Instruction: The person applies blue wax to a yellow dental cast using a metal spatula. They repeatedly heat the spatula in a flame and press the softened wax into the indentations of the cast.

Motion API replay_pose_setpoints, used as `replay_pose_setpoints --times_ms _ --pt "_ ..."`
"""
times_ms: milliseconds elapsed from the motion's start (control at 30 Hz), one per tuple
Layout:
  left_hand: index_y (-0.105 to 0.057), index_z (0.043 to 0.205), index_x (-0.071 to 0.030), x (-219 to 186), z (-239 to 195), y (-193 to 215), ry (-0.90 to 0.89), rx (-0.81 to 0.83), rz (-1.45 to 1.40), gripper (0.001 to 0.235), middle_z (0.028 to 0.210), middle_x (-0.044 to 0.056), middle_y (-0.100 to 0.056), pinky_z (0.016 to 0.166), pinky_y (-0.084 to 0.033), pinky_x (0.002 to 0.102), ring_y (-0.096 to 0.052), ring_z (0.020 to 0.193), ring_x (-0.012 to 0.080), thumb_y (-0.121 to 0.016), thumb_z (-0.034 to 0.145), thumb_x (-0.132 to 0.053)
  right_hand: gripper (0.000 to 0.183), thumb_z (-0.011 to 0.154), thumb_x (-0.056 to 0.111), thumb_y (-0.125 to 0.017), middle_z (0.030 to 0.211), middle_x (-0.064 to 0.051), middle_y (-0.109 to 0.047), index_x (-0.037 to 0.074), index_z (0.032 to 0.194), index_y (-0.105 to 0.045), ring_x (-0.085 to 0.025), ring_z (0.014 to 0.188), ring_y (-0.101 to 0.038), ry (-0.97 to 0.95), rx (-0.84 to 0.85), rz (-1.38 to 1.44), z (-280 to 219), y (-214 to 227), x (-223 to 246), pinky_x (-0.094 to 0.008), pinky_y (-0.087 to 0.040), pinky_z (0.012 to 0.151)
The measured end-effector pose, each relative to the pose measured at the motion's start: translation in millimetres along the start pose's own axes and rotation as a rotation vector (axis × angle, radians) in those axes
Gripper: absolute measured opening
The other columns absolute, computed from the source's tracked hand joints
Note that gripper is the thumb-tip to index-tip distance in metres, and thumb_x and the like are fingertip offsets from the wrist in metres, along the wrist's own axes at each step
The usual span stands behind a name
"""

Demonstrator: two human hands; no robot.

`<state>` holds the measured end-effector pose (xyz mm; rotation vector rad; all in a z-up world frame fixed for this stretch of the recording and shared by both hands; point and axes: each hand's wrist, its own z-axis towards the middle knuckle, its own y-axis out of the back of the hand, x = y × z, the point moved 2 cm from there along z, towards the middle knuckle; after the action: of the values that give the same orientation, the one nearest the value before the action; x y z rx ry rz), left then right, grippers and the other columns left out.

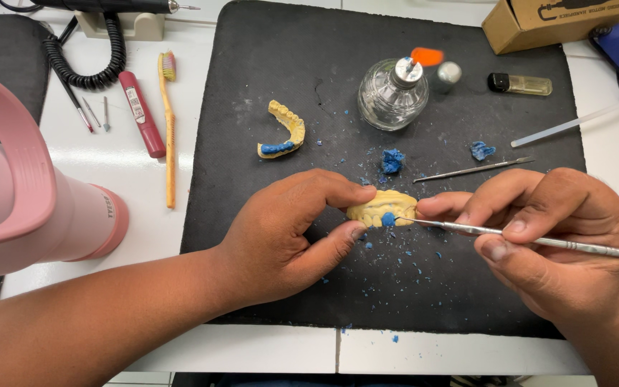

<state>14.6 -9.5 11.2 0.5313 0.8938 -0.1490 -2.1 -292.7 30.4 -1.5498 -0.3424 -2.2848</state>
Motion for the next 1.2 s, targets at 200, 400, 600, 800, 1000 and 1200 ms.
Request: replay_pose_setpoints --times_ms 200,400,600,800,1000,1200 --pt "-0.062 0.126 -0.001 0.2 -0.4 -0.7 -0.008 -0.001 -0.001 0.029 0.118 0.013 -0.072 0.091 -0.061 0.029 -0.075 0.106 0.0188 -0.072 0.1 -0.009 0.018 0.098 -0.01 -0.063 0.093 -0.016 -0.072 0.009 0.097 -0.061 -0.018 0.102 -0.075 -0.002 0.005 -0.007 0.7 0.3 -0.4 -0.067 -0.061 0.111" --pt "-0.062 0.125 -0.001 -0.1 -0.4 -0.8 -0.007 0.001 -0.003 0.029 0.118 0.013 -0.072 0.091 -0.061 0.029 -0.075 0.105 0.0189 -0.072 0.1 -0.009 0.019 0.098 -0.009 -0.063 0.093 -0.015 -0.072 0.01 0.099 -0.061 -0.018 0.102 -0.075 -0.006 -0.001 -0.003 -0.3 -0.4 0.9 -0.067 -0.06 0.11" --pt "-0.062 0.125 -0.001 -0.2 -0.3 -0.8 -0.009 0.0 -0.006 0.028 0.117 0.013 -0.072 0.09 -0.061 0.029 -0.075 0.105 0.0185 -0.072 0.1 -0.009 0.018 0.099 -0.009 -0.064 0.093 -0.014 -0.072 0.009 0.097 -0.062 -0.017 0.102 -0.075 -0.009 0.006 0.003 -1.3 0.0 0.9 -0.067 -0.059 0.11" --pt "-0.063 0.124 -0.001 -0.7 -0.4 -0.7 -0.007 0.003 0.003 0.028 0.116 0.013 -0.072 0.09 -0.061 0.029 -0.075 0.104 0.0187 -0.072 0.099 -0.009 0.018 0.097 -0.009 -0.063 0.095 -0.016 -0.072 0.009 0.1 -0.061 -0.019 0.103 -0.075 -0.016 0.001 0.028 2.6 -2.2 1.2 -0.069 -0.06 0.112" --pt "-0.062 0.125 -0.001 -0.7 -0.3 -1.2 -0.011 0.003 0.003 0.028 0.117 0.014 -0.072 0.091 -0.061 0.029 -0.075 0.105 0.0191 -0.072 0.1 -0.009 0.018 0.094 -0.008 -0.063 0.098 -0.017 -0.071 0.01 0.098 -0.061 -0.021 0.106 -0.075 -0.023 -0.006 0.058 6.0 -4.2 2.5 -0.067 -0.058 0.11" --pt "-0.063 0.124 -0.001 -0.6 -0.7 -1.3 -0.01 0.002 0.008 0.028 0.116 0.013 -0.072 0.089 -0.061 0.029 -0.075 0.104 0.0187 -0.072 0.099 -0.009 0.017 0.099 -0.008 -0.065 0.094 -0.015 -0.073 0.008 0.097 -0.062 -0.017 0.103 -0.074 -0.011 0.004 0.046 2.7 -1.6 0.4 -0.066 -0.059 0.112"
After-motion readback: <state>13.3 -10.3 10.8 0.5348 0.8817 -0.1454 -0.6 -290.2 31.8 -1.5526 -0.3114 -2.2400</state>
